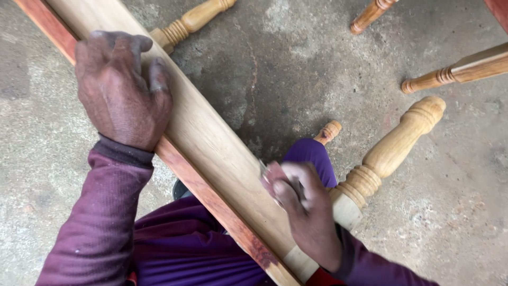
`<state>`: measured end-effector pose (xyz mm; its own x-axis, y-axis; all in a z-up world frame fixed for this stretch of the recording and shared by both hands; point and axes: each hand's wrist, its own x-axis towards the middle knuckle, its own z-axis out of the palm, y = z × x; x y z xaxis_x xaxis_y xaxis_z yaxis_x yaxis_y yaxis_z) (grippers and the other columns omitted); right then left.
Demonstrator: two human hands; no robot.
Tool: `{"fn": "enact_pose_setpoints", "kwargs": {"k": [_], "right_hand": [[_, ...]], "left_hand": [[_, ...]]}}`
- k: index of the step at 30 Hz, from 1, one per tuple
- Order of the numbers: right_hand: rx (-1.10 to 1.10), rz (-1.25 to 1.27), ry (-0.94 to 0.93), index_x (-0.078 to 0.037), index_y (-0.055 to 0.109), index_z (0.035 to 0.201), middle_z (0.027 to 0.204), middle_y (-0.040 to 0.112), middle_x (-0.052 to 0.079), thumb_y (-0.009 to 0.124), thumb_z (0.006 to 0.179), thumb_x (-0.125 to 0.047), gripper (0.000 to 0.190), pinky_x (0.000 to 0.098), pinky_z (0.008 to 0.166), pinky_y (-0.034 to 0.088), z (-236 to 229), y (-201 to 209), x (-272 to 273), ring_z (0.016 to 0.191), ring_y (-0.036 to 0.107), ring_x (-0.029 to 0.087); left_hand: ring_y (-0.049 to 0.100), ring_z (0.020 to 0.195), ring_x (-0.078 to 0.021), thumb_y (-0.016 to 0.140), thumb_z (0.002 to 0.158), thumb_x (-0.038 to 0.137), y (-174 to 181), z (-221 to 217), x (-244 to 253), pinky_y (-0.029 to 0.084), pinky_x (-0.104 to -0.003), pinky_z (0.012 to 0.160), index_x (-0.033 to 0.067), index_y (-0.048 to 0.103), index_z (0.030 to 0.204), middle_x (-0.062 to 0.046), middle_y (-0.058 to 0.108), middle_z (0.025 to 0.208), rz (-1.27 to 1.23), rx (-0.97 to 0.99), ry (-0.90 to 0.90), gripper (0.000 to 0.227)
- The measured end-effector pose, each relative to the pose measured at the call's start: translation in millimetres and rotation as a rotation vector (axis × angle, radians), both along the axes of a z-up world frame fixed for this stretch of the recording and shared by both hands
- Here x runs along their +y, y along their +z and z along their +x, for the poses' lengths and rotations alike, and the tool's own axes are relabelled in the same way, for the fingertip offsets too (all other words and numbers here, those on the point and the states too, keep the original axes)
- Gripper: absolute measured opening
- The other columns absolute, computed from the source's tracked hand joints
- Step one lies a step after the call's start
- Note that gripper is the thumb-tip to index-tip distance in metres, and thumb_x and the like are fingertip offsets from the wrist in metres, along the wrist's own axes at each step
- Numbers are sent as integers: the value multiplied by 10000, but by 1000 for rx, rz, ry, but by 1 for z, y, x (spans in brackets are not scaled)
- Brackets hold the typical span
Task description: Manually sanding the wooden surfaces and legs of a small table using sandpaper to smooth the finish.
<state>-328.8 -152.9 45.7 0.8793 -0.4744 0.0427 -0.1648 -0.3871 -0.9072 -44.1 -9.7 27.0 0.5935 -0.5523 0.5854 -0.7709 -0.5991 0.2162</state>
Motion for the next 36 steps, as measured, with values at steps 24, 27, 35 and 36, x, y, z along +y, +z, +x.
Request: {"fn": "enact_pose_setpoints", "kwargs": {"k": [24, 27, 35, 36], "right_hand": [[16, 176, 20, -19, 574, 1265, 1046, 705, 55, 565, 1067, -207, 273, 283, 798, 563, -10, -13, -7, 945, 684, 127], [42, -66, 65, -28, 607, 1260, 990, 613, 70, 582, 1066, -205, 263, 277, 731, 514, 29, -9, -5, 851, 606, 129], [12, 256, 86, -22, 572, 1306, 1050, 650, 47, 566, 1055, -221, 320, 286, 828, 546, 11, -20, -15, 931, 641, 115], [-73, 356, 110, -11, 553, 1316, 1132, 670, 44, 551, 1062, -217, 327, 300, 943, 564, 1, -21, -17, 1034, 667, 124]], "left_hand": [[594, 1060, -229, 747, 986, 44, -17, 8, 1, 553, -405, 1006, 43, 746, 1095, -107, 662, 1092, -76, 82, 37, 110], [586, 1025, -268, 762, 935, 53, -2, 7, -6, 550, -422, 913, 17, 756, 1074, -130, 660, 1096, -26, 58, 59, 143], [594, 1075, -228, 752, 990, 64, -14, 5, 0, 556, -399, 983, 49, 753, 1092, -87, 659, 1104, -111, 123, 40, 103], [591, 1058, -208, 745, 1007, 62, -16, 5, 1, 558, -389, 1006, 62, 753, 1107, -72, 659, 1114, -105, 127, 54, 100]]}}
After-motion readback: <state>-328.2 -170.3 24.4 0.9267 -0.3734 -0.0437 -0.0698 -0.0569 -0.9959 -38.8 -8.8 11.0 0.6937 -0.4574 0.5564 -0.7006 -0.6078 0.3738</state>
